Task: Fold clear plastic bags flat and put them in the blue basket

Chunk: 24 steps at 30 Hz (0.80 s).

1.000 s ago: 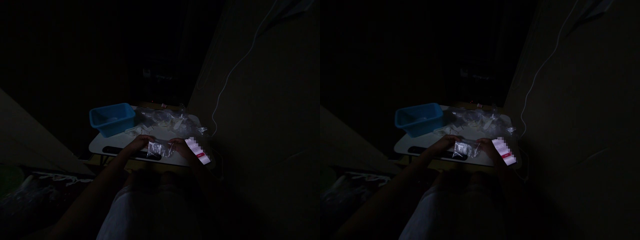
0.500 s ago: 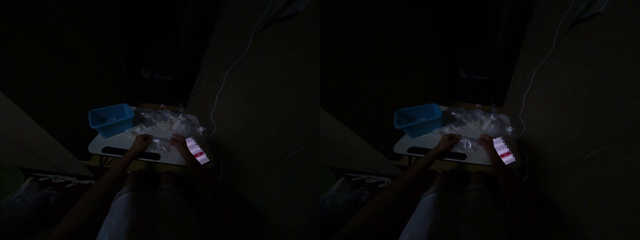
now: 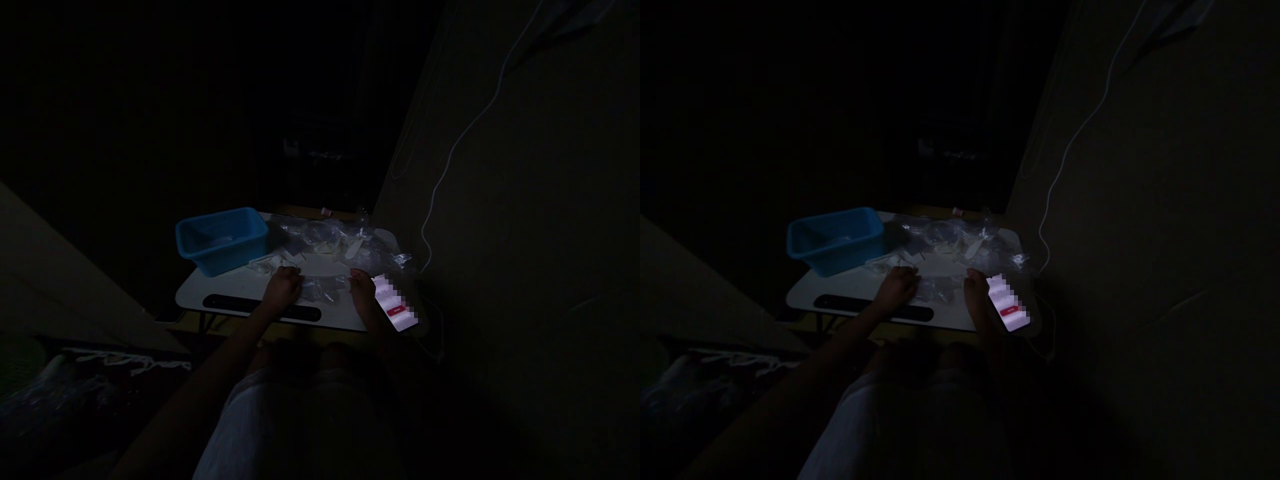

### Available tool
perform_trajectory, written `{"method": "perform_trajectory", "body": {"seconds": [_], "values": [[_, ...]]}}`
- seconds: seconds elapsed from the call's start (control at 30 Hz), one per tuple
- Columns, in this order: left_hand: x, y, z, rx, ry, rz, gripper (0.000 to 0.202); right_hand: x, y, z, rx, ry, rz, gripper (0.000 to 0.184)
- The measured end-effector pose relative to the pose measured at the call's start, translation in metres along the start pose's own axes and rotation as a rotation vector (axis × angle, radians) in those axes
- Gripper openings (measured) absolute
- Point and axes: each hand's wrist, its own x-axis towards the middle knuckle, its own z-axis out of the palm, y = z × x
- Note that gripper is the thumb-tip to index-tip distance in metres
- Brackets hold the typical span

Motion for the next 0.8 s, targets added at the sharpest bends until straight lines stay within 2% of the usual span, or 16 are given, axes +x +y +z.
{"method": "perform_trajectory", "body": {"seconds": [0.07,0.1,0.33,0.5,0.63,0.73,0.8], "values": [[0.000,0.000,0.001,0.024,-0.005,0.011,0.027,-0.001,-0.001,0.002,-0.115,0.168,-0.076,0.031],[0.000,0.000,0.001,0.030,-0.006,0.015,0.027,-0.002,-0.002,0.004,-0.151,0.207,-0.103,0.030],[-0.002,0.007,-0.004,0.033,-0.055,0.010,0.028,-0.010,-0.013,0.007,-0.094,0.016,-0.077,0.029],[-0.003,0.011,-0.006,0.063,-0.119,0.002,0.031,-0.010,-0.019,0.012,-0.107,0.034,-0.124,0.028],[-0.007,0.008,-0.003,0.058,-0.159,-0.001,0.036,-0.008,-0.017,0.013,-0.185,0.010,-0.131,0.035],[-0.010,0.005,0.000,-0.001,-0.176,0.001,0.037,-0.005,-0.013,0.010,-0.205,0.016,-0.095,0.036],[-0.012,0.004,0.000,-0.023,-0.180,0.001,0.038,-0.004,-0.009,0.008,-0.117,-0.057,-0.032,0.038]]}}
